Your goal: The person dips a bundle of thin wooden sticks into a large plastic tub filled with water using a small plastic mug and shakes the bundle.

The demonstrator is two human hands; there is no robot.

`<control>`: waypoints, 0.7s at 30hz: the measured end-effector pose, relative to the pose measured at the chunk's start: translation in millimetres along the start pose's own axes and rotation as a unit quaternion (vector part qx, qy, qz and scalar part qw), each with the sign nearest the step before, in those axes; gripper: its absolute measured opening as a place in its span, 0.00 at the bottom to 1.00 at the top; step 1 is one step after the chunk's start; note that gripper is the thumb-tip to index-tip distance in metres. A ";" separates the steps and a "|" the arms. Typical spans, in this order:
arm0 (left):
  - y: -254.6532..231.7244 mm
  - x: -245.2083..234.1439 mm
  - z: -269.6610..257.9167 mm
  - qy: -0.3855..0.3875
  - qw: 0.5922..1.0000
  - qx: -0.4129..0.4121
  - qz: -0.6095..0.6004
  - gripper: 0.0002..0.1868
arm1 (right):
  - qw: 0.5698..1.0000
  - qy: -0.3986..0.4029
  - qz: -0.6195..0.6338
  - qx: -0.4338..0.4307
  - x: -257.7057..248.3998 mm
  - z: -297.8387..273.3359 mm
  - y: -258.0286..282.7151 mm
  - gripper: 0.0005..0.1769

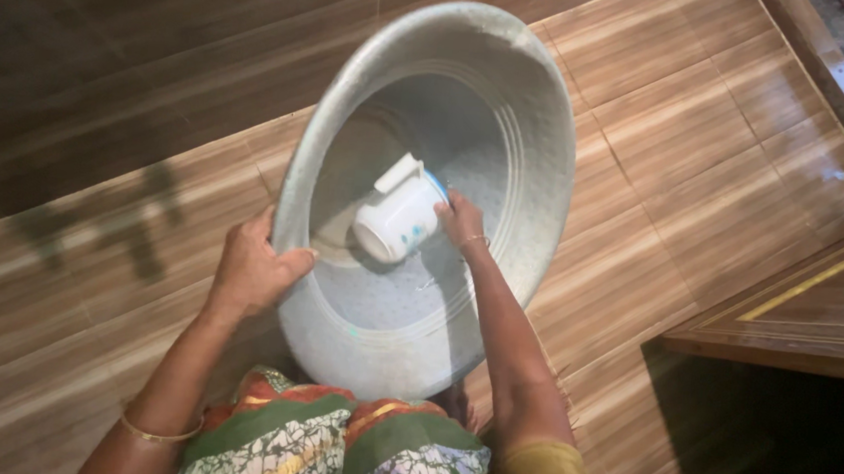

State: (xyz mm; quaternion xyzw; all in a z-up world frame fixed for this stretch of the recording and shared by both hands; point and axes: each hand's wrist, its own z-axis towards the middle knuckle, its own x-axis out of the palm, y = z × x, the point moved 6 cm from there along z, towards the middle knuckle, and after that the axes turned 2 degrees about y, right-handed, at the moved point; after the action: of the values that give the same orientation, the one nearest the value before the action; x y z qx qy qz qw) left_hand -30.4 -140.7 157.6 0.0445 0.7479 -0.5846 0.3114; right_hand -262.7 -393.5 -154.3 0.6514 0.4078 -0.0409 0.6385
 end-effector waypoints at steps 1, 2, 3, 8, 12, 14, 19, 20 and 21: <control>-3.1 2.4 -0.1 -0.002 1.000 0.012 0.002 0.29 | 0.995 -0.063 -0.071 -0.015 -13.9 -0.5 15.5 0.11; -6.2 5.8 -1.4 -0.007 1.000 0.022 0.003 0.30 | 0.980 -0.087 -0.138 -0.116 -20.5 -5.3 43.5 0.09; -8.3 7.3 -2.3 -0.011 0.999 0.033 0.005 0.32 | 0.949 -0.109 -0.203 -0.215 -24.5 -13.1 71.6 0.08; 11.9 4.5 -4.6 -0.021 0.999 0.022 -0.011 0.28 | 0.902 -0.158 -0.263 -0.304 -60.8 -67.3 128.6 0.06; 71.3 -4.3 -4.8 -0.038 0.995 -0.075 -0.058 0.23 | 0.900 -0.168 -0.275 -0.294 -103.3 -123.6 150.6 0.06; 105.3 -10.7 -9.5 -0.049 0.979 -0.113 -0.164 0.21 | 0.903 -0.179 -0.267 -0.284 -131.0 -159.6 162.9 0.06; 172.3 -41.5 -33.5 -0.107 0.955 -0.083 -0.265 0.26 | 0.935 -0.222 -0.168 -0.218 -203.3 -258.9 184.8 0.11; 184.0 -47.5 -41.6 -0.117 0.951 -0.073 -0.276 0.27 | 0.929 -0.231 -0.193 -0.216 -215.4 -278.3 191.7 0.11; 198.6 -54.9 -49.1 -0.129 0.953 -0.091 -0.259 0.28 | 0.922 -0.240 -0.218 -0.214 -226.0 -296.8 198.0 0.11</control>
State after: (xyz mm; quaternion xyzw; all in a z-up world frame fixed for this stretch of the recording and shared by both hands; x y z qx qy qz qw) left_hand 78.9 -18.1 23.9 -0.2553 0.7371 -0.5752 0.2463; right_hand -435.9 -215.7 187.3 0.3650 0.3730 -0.2456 0.8169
